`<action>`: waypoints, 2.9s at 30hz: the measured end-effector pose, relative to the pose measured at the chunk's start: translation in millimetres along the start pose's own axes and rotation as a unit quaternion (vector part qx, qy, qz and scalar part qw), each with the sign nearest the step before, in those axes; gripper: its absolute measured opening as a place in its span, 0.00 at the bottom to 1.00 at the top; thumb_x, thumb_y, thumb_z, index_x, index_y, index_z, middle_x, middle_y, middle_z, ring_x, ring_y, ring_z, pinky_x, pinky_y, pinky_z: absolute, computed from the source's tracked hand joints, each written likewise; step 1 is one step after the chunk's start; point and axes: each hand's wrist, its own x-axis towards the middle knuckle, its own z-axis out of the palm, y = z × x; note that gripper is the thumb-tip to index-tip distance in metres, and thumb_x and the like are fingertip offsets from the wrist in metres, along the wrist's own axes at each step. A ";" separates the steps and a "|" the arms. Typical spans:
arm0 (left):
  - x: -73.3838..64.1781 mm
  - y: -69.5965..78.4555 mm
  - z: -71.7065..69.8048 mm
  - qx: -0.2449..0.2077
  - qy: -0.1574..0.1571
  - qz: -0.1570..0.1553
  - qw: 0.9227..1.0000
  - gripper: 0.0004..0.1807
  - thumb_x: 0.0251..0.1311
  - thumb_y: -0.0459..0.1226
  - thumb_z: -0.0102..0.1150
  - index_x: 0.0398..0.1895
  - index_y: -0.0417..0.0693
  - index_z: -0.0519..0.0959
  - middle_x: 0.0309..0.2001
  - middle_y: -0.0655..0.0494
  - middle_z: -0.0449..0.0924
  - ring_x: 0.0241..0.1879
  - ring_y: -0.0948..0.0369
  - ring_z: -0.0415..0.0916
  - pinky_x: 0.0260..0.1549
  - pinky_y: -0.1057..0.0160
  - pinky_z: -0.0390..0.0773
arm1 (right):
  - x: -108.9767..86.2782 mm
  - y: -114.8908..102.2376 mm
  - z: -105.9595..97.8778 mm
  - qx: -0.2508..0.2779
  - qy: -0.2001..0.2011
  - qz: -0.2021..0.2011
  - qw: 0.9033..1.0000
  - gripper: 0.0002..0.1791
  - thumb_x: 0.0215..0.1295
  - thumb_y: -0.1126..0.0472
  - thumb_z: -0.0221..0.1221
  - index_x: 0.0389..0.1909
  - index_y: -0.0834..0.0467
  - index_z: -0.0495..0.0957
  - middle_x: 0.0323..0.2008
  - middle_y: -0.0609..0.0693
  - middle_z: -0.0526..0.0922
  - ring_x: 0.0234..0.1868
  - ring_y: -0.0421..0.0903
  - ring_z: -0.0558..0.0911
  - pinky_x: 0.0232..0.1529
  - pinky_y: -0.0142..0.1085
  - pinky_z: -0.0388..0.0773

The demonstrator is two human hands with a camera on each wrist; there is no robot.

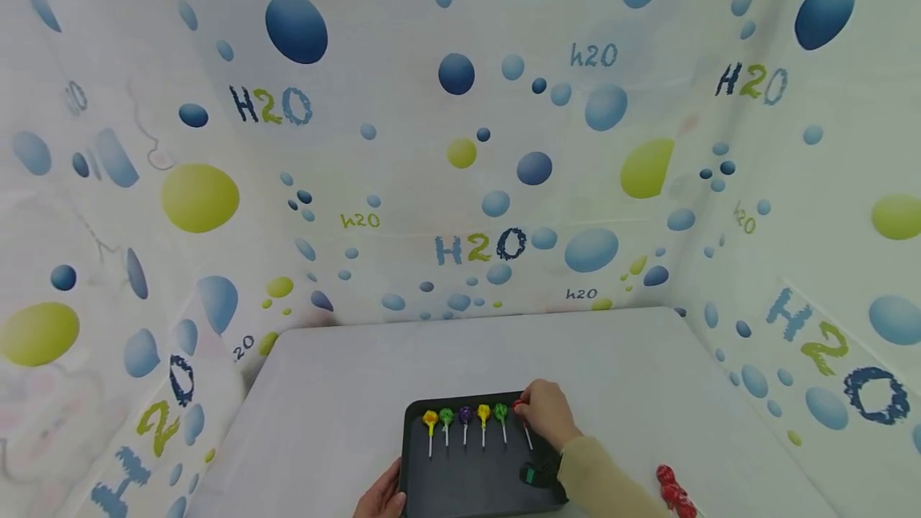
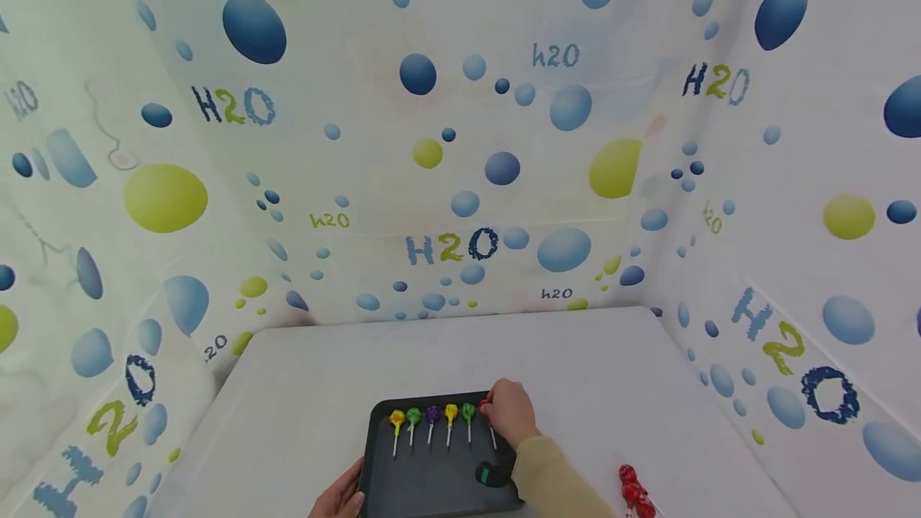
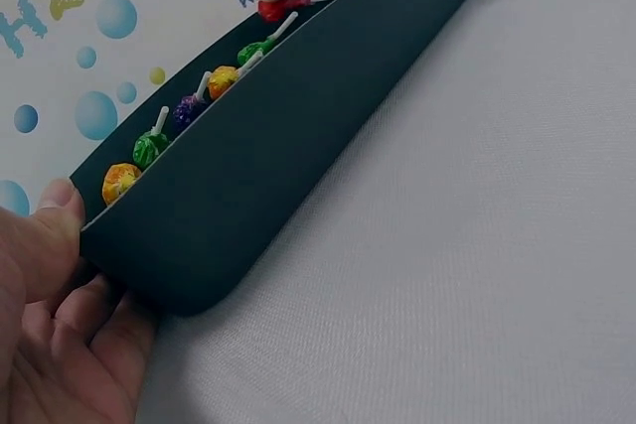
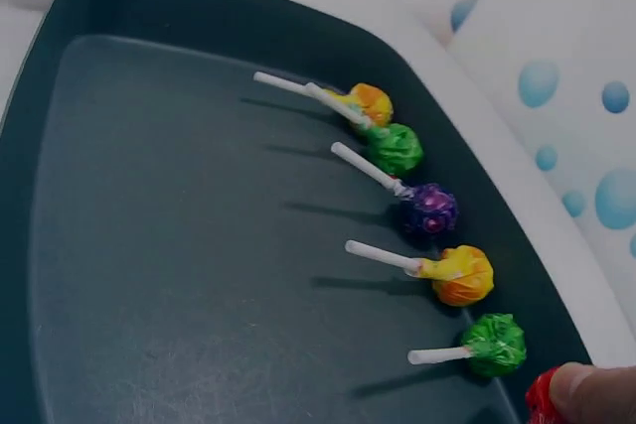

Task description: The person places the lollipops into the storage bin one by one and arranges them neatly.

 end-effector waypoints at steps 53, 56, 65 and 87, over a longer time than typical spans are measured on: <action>1.4 -3.5 0.4 0.019 0.001 0.018 1.000 0.40 0.70 0.38 0.50 0.66 0.16 0.41 0.67 0.20 0.42 0.67 0.33 0.48 0.60 0.63 0.73 | 2.1 14.1 14.8 0.017 0.007 0.010 1.000 0.12 0.54 0.63 0.67 0.14 0.59 0.80 0.10 0.44 0.74 0.12 0.39 0.70 0.12 0.30 0.67; 1.1 -1.9 0.6 0.026 0.003 0.013 1.000 0.40 0.70 0.38 0.50 0.66 0.16 0.41 0.67 0.20 0.42 0.67 0.33 0.47 0.60 0.63 0.73 | 1.2 14.5 8.3 0.017 0.019 0.007 1.000 0.07 0.53 0.63 0.68 0.21 0.61 0.83 0.17 0.48 0.80 0.18 0.42 0.75 0.16 0.34 0.74; -0.1 0.8 0.5 0.046 0.003 0.011 0.999 0.40 0.69 0.37 0.50 0.67 0.17 0.42 0.67 0.20 0.43 0.67 0.33 0.48 0.60 0.63 0.72 | -10.0 31.9 -29.0 0.050 -0.015 -0.025 0.998 0.13 0.55 0.61 0.68 0.40 0.63 0.84 0.36 0.53 0.86 0.36 0.48 0.84 0.35 0.42 0.85; -0.2 5.1 3.0 0.089 0.017 0.016 0.996 0.39 0.68 0.37 0.52 0.67 0.17 0.45 0.68 0.22 0.44 0.67 0.33 0.46 0.61 0.63 0.71 | -76.4 164.8 -137.1 0.038 -0.124 0.112 0.985 0.16 0.55 0.60 0.68 0.42 0.63 0.83 0.36 0.50 0.84 0.37 0.46 0.83 0.40 0.44 0.85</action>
